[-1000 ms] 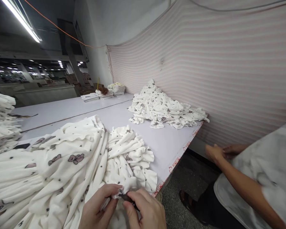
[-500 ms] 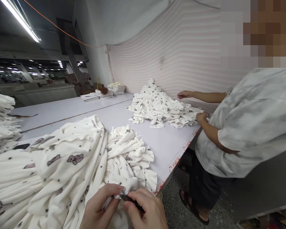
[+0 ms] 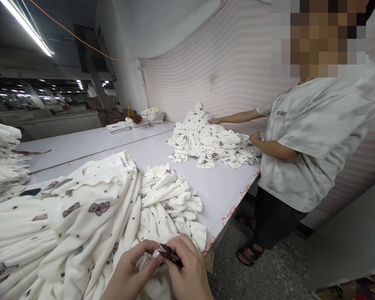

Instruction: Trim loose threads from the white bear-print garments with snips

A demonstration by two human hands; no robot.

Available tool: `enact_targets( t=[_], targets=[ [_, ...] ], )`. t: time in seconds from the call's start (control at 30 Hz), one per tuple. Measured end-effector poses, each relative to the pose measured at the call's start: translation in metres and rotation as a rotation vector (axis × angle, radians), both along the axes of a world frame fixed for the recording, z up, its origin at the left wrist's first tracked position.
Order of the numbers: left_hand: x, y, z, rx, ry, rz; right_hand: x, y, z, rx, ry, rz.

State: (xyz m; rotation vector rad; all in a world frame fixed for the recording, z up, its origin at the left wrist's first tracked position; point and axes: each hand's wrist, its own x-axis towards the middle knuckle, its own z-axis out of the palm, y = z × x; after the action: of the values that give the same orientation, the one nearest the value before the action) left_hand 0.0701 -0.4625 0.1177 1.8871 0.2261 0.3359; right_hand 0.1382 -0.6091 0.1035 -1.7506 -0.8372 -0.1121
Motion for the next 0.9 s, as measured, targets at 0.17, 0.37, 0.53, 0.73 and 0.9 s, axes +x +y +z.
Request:
enact_targets(
  t=[0.17,0.37,0.53,0.73,0.9],
  targets=[
    [-0.003,0.006,-0.009,-0.265,0.194,-0.058,-0.001,0.011,-0.014,-0.119,0.048,-0.052],
    [-0.001,0.005,-0.012,-0.351,0.229,0.039,-0.005,0.012,-0.022,-0.030,0.181,-0.071],
    [-0.001,0.005,-0.010,-0.447,0.200,0.090,-0.001,-0.010,-0.019,-0.152,0.129,0.023],
    [-0.003,0.006,-0.010,-0.417,0.202,0.043,-0.009,-0.001,-0.025,-0.173,0.116,-0.042],
    [-0.006,0.014,-0.010,-0.408,0.239,-0.012,-0.013,0.004,-0.021,-0.167,0.129,-0.042]
  ],
)
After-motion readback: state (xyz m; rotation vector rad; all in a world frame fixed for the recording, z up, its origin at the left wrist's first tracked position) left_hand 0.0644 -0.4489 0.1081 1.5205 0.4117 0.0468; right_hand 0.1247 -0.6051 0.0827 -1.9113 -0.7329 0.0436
